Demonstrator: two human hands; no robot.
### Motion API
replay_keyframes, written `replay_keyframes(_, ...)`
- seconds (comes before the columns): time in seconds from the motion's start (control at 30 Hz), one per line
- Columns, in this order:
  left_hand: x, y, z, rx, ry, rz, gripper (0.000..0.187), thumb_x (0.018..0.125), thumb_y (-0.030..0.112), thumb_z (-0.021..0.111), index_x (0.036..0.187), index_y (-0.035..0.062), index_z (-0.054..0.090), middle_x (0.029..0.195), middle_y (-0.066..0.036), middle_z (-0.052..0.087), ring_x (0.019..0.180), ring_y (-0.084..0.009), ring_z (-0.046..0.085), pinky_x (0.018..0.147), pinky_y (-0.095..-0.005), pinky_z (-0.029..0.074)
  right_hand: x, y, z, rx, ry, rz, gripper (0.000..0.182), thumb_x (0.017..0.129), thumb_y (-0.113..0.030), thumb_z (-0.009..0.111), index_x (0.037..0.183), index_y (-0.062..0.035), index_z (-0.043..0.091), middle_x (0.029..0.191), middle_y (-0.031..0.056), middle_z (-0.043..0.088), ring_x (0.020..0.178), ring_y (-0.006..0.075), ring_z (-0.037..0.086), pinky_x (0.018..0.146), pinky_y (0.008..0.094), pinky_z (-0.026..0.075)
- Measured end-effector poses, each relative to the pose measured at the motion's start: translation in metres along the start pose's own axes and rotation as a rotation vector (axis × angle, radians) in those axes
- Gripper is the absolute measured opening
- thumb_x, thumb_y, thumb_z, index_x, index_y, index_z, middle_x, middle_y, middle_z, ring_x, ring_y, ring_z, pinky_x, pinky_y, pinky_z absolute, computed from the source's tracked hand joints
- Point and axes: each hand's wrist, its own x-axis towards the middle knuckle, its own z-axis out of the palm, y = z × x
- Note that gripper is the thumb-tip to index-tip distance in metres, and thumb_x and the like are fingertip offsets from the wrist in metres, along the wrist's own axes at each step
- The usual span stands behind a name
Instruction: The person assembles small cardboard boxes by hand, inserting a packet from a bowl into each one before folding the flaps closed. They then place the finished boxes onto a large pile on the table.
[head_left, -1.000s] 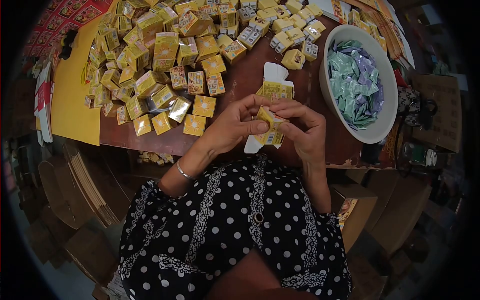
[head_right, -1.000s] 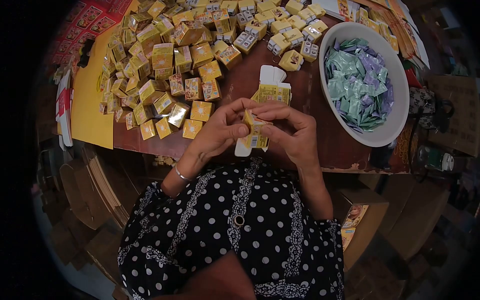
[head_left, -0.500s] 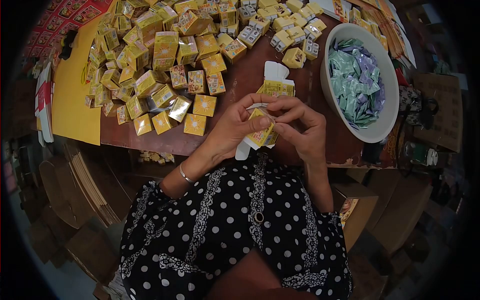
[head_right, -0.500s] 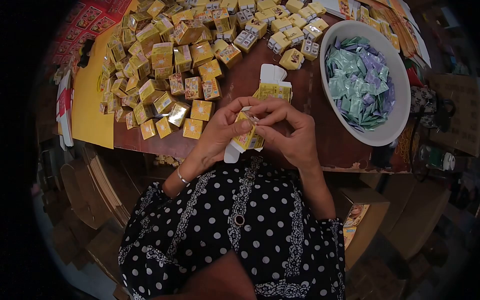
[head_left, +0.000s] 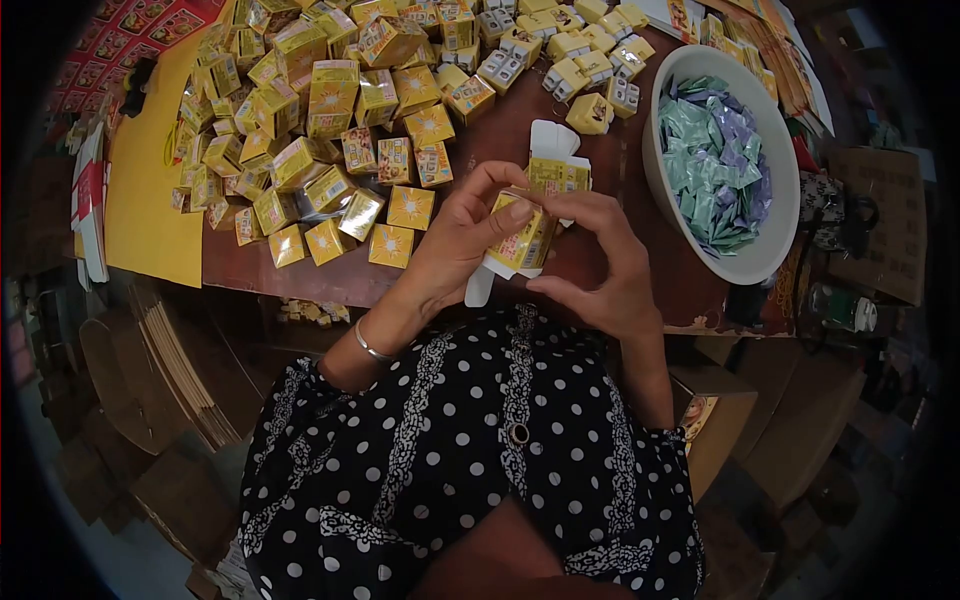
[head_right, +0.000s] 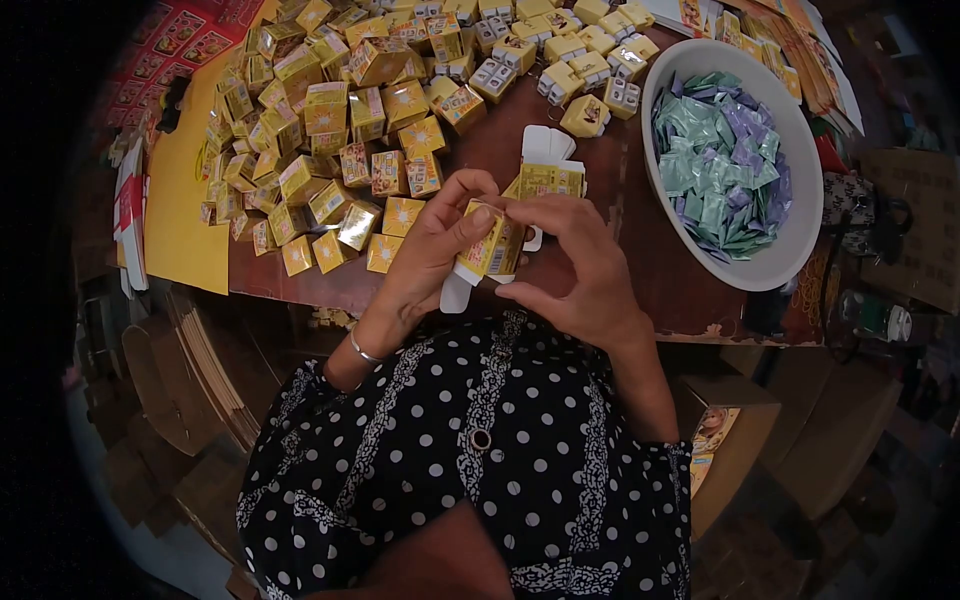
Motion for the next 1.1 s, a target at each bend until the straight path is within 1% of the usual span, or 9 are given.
replay_keyframes(0.1, -0.001, -0.001, 0.005, 0.023, 0.001, 0.015, 0.022, 0.1, 0.016, 0.067, 0.117, 0.0063, 0.056, 0.118, -0.003, 0.061, 0.109, -0.0091, 0.057, 0.094, -0.0261, 0.049, -0.001, -0.003, 0.002, -0.178, 0.037, -0.022, 0.064, 0.064, -0.011, 0.091, 0.122, -0.005, 0.065, 0.123, 0.0126, 0.064, 0.113, 0.0294, 0.062, 0.097, 0.0383, 0.051)
replay_keyframes(0.23, -0.002, -0.005, 0.003, 0.08, 0.003, 0.059, 0.021, 0.099, 0.015, 0.068, 0.115, 0.0059, 0.057, 0.119, -0.004, 0.061, 0.114, -0.012, 0.056, 0.102, -0.0293, 0.045, -0.001, -0.005, 0.004, -0.198, 0.055, -0.018, 0.064, 0.061, -0.009, 0.091, 0.12, -0.0057, 0.066, 0.121, 0.012, 0.064, 0.111, 0.0303, 0.062, 0.094, 0.0382, 0.052)
replay_keyframes(0.3, -0.006, -0.001, 0.004, 0.278, -0.033, 0.13, 0.021, 0.096, 0.014, 0.07, 0.112, 0.0056, 0.058, 0.122, -0.006, 0.062, 0.12, -0.0151, 0.055, 0.108, -0.0321, 0.041, -0.001, -0.004, 0.003, -0.158, 0.043, -0.004, 0.063, 0.061, -0.008, 0.09, 0.119, -0.0058, 0.066, 0.119, 0.011, 0.065, 0.109, 0.03, 0.063, 0.094, 0.0382, 0.052)
replay_keyframes(0.63, -0.005, -0.003, -0.001, 0.241, -0.067, 0.154, 0.028, 0.092, 0.009, 0.075, 0.114, 0.0065, 0.058, 0.125, -0.009, 0.063, 0.122, -0.018, 0.056, 0.108, -0.0338, 0.043, -0.002, -0.002, 0.009, -0.108, 0.069, 0.029, 0.06, 0.059, -0.006, 0.09, 0.113, -0.0059, 0.064, 0.116, 0.0105, 0.065, 0.107, 0.029, 0.064, 0.093, 0.0383, 0.052)
replay_keyframes(0.73, -0.006, -0.001, 0.002, 0.252, -0.038, 0.194, 0.037, 0.089, 0.009, 0.077, 0.119, 0.0054, 0.056, 0.124, -0.009, 0.063, 0.12, -0.0166, 0.057, 0.105, -0.0327, 0.045, -0.001, 0.0, 0.011, -0.103, 0.104, 0.029, 0.059, 0.059, -0.005, 0.089, 0.112, -0.0057, 0.062, 0.114, 0.0107, 0.064, 0.107, 0.0291, 0.064, 0.092, 0.0384, 0.052)
replay_keyframes(0.8, -0.01, 0.005, 0.003, 0.596, -0.001, 0.2, 0.05, 0.087, 0.009, 0.08, 0.129, 0.0027, 0.053, 0.125, -0.009, 0.063, 0.119, -0.0169, 0.059, 0.104, -0.032, 0.047, 0.0, 0.0, 0.012, -0.201, 0.127, 0.007, 0.06, 0.06, -0.003, 0.089, 0.113, -0.0058, 0.06, 0.112, 0.0105, 0.063, 0.107, 0.0295, 0.064, 0.092, 0.0385, 0.052)
replay_keyframes(0.9, -0.01, -0.002, 0.009, 0.747, 0.119, 0.347, 0.063, 0.086, 0.009, 0.081, 0.139, -0.0001, 0.048, 0.128, -0.011, 0.063, 0.121, -0.0179, 0.06, 0.103, -0.0315, 0.048, 0.002, -0.001, 0.022, -0.324, 0.193, -0.009, 0.059, 0.062, -0.004, 0.089, 0.113, -0.0058, 0.06, 0.11, 0.0107, 0.063, 0.106, 0.03, 0.064, 0.091, 0.0385, 0.052)
replay_keyframes(1.03, -0.011, 0.0, 0.009, 0.583, 0.091, 0.248, 0.065, 0.088, 0.007, 0.079, 0.143, -0.0021, 0.045, 0.132, -0.013, 0.062, 0.123, -0.0189, 0.059, 0.104, -0.0307, 0.047, 0.005, -0.004, 0.02, -0.27, 0.197, -0.009, 0.055, 0.064, -0.004, 0.089, 0.112, -0.0059, 0.063, 0.112, 0.0114, 0.062, 0.104, 0.0303, 0.063, 0.09, 0.0386, 0.052)
replay_keyframes(1.1, -0.011, 0.002, 0.01, 0.454, 0.075, 0.232, 0.063, 0.089, 0.006, 0.077, 0.142, -0.0042, 0.045, 0.133, -0.015, 0.061, 0.123, -0.0183, 0.058, 0.103, -0.0301, 0.048, 0.007, -0.006, 0.008, -0.125, 0.091, 0.008, 0.049, 0.068, -0.001, 0.086, 0.112, -0.0051, 0.065, 0.114, 0.0112, 0.062, 0.104, 0.0277, 0.064, 0.09, 0.0362, 0.052)
